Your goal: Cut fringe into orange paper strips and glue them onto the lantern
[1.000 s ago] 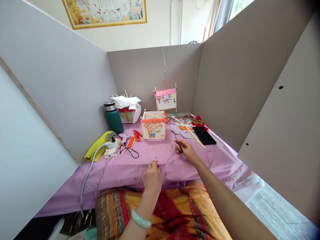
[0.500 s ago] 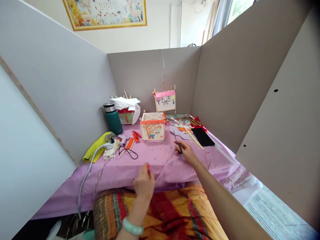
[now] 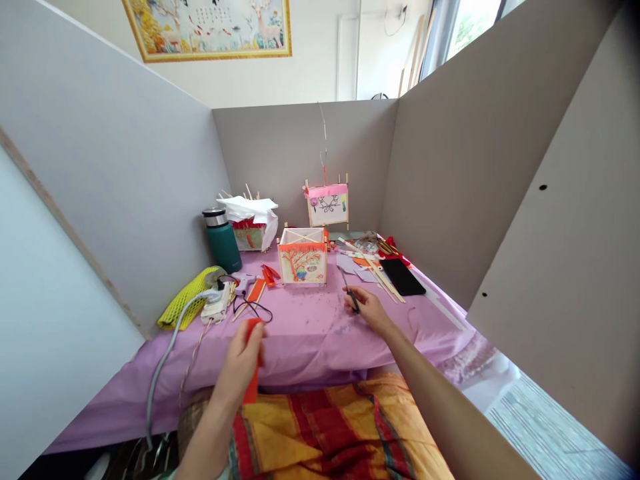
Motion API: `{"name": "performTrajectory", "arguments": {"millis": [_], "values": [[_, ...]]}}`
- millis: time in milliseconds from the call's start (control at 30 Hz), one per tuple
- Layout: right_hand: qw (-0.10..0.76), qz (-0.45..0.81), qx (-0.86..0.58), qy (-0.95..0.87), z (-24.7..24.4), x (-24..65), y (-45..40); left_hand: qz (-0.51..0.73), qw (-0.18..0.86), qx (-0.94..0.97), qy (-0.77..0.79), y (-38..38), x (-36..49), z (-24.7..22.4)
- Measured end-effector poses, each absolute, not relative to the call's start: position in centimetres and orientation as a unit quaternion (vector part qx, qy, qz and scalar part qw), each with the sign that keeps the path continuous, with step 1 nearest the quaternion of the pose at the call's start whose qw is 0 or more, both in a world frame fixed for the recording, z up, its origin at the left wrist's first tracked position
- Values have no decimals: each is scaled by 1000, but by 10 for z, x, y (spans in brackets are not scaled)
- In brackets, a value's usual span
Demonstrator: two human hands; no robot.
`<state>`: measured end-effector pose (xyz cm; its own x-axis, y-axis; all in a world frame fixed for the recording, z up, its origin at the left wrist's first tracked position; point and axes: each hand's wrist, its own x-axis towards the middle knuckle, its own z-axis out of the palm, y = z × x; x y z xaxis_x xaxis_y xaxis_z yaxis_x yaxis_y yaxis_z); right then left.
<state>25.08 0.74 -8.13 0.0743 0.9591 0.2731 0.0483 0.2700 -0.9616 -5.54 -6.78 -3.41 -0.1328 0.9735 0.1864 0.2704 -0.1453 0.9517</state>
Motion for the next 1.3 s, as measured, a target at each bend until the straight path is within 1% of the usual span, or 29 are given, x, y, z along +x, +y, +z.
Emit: {"name": "performTrajectory", "arguments": {"millis": [33,100,167,200,300,367,400,500,567,633,733,800,900,967,1000,1067,1133,1200,1267,1300], "values": [[561,389,-454,-572,-83,250,8,496,435,569,491,-58,-34,-31],[534,376,-454,-606,-84,248,6,469,550,573,386,-34,4,-26],[519,379,-450,-620,-85,247,3,447,615,567,317,-9,31,-27],[516,388,-445,-621,-86,248,1,444,632,556,308,3,40,-30],[516,404,-434,-618,-90,266,-10,434,644,540,324,31,50,-47],[524,365,-469,-610,-94,289,-19,443,637,535,334,39,48,-59],[530,321,-508,-598,-95,301,-25,450,639,532,325,40,46,-62],[528,134,-636,-546,-92,322,-41,467,647,522,302,33,48,-63],[506,57,-648,-566,-85,312,-49,465,649,523,300,23,58,-58],[454,25,-615,-644,-77,284,-52,445,657,530,299,13,75,-55],[350,-58,-616,-704,-68,235,-52,459,626,527,347,5,96,-59],[328,-80,-613,-714,-69,217,-55,472,599,519,386,6,102,-65],[366,-99,-556,-739,-83,222,-72,447,605,540,378,9,100,-69],[400,-143,-522,-739,-101,237,-90,426,599,584,345,7,100,-66],[409,-165,-519,-732,-111,245,-100,410,587,617,327,3,102,-65],[399,-190,-535,-720,-131,256,-121,359,554,688,301,-8,110,-63],[402,-199,-550,-705,-149,257,-137,311,503,748,301,-23,122,-64],[430,-166,-581,-671,-160,249,-147,303,419,796,316,-38,136,-69],[493,-76,-628,-597,-164,242,-150,311,333,828,327,-50,147,-75],[529,-18,-650,-545,-165,242,-150,314,307,834,333,-53,151,-77]]}}
